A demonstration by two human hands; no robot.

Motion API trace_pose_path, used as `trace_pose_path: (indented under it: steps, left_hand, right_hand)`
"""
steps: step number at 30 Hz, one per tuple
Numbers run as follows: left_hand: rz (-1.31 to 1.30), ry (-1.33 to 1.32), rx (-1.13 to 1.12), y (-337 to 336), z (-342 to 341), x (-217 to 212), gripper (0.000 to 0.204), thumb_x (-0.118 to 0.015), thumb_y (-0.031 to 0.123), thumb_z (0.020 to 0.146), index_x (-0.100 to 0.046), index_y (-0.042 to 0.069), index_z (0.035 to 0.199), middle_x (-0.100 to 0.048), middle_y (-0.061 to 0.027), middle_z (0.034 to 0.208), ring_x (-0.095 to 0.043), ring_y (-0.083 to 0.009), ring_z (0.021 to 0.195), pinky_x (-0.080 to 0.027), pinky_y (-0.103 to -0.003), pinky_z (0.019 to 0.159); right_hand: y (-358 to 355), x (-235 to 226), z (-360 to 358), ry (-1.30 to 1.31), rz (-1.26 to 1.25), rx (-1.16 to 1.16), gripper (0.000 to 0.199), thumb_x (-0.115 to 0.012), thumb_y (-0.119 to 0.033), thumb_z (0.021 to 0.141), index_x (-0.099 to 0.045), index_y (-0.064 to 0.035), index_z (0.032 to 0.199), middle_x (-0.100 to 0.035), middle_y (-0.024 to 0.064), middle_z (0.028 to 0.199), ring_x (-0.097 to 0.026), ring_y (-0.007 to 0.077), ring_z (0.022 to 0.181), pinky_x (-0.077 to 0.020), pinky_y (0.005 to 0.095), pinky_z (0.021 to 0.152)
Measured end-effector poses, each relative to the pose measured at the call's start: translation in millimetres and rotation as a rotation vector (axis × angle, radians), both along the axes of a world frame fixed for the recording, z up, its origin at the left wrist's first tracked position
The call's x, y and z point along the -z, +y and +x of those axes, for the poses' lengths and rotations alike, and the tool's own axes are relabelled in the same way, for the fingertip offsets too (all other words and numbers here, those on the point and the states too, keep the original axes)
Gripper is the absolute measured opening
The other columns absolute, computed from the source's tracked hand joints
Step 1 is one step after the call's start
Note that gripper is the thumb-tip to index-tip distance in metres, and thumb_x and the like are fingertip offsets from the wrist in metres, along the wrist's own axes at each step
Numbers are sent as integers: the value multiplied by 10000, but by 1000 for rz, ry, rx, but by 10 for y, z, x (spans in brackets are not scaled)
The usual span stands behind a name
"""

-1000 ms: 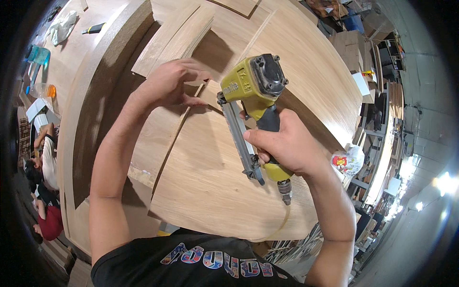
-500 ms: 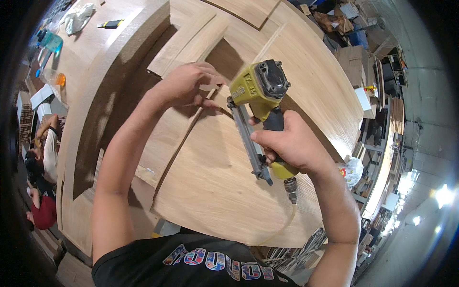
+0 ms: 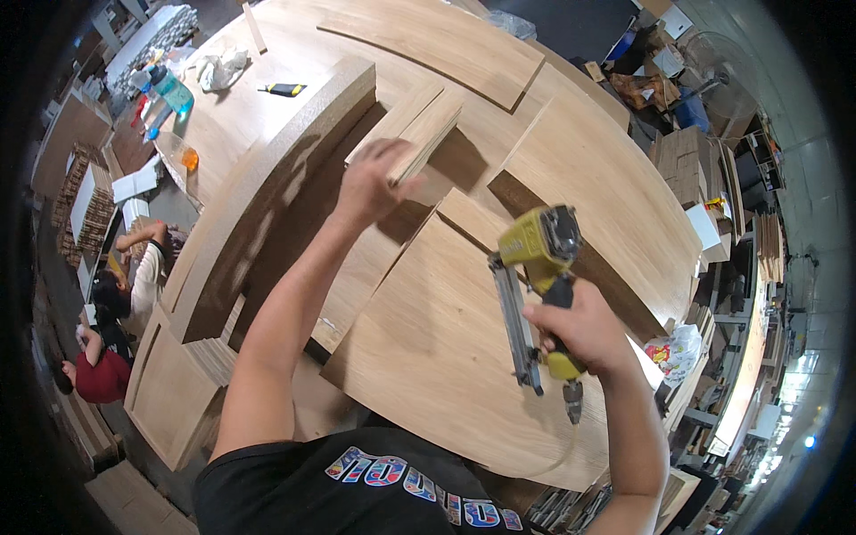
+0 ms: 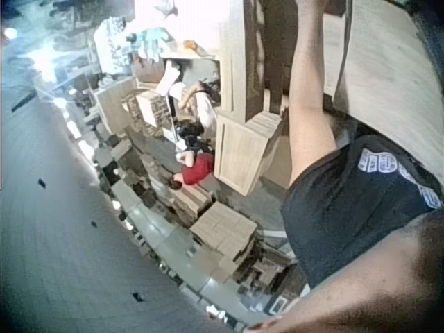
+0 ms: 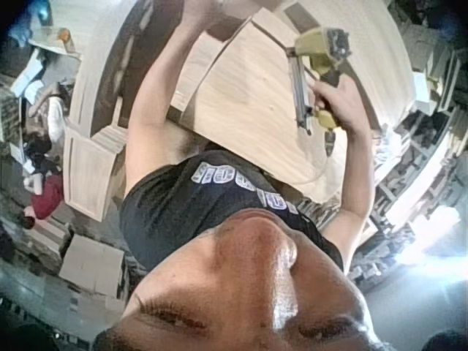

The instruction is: The person assembles wooden furniture panels using a pneumatic nail gun. The person places a rectangular panel onto a frame, aligns the edges, and uses the nail gun to secure the pieces together, repeating this for multiple sections.

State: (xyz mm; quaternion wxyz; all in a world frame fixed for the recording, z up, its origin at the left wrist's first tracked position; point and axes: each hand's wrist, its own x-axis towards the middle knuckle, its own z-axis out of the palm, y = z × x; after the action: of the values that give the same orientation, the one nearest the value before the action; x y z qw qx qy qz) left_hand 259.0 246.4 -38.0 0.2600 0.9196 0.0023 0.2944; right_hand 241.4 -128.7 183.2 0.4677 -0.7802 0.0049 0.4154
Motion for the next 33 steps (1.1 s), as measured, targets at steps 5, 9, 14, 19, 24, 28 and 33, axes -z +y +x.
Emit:
trace_pose_path:
  steps: [5,9,14,19,24,28,33]
  left_hand:
    - [-144,641,-555,533,440,132,840,-816,660,938,-685,56,1507,-722,-196,1485,-651,-366,1440,-548,-532,1163]
    - [-350,841,-485,861,519,206,987,-902,751,796,-718,60,1476,-740,-162,1512,-725,-343,1376,-575,-545,1127]
    - [-381,790,-495,777,231,98,855,-928,674,828,-773,70,1413,-754,-165,1492,-718,-343,1391,-567,-551,1136]
    - [-389,774,-613,843,-166,-1,759,-936,548,844,-789,38,1387,-783,-184,1438,-737,-345,1362,-575,-527,1137]
    - [-373,552,-642,761,-1235,201,737,-912,478,786,-793,-11,1324,-803,-268,1316,-776,-392,1254,-609,-494,1056]
    - [-317,300,-614,501,-2441,395,669,-908,429,798,-779,-30,1268,-814,-291,1223,-795,-400,1177,-617,-497,1009]
    - [-164,353,-722,447,-3600,868,618,-948,386,851,-679,83,1317,-779,-187,1248,-757,-413,1183,-613,-514,985]
  right_hand:
    - [-398,-214,-570,-43,-17,98,274,-887,-137,945,-659,3,998,-642,46,674,-643,153,546,-546,331,549]
    - [-896,-392,-1119,-37,62,245,270,-889,-142,951,-661,-1,980,-648,42,689,-619,137,566,-513,312,559]
    - [-1609,-371,-1686,-80,57,410,247,-863,-80,953,-649,7,1040,-644,43,716,-611,139,563,-512,310,555]
    - [-2120,-273,-2123,-156,115,576,263,-816,-44,972,-596,-6,1110,-611,64,774,-599,166,560,-564,371,551]
    - [-2474,-174,-2463,-189,264,680,214,-816,-58,1011,-614,6,1039,-610,55,740,-591,159,564,-536,341,561]
    - [-2751,-23,-2622,-219,292,694,258,-786,-78,1054,-579,-19,1196,-584,45,781,-567,154,594,-514,346,570]
    - [-2798,63,-2522,-224,296,608,247,-801,-128,1053,-594,-17,1130,-572,30,759,-561,137,588,-518,339,571]
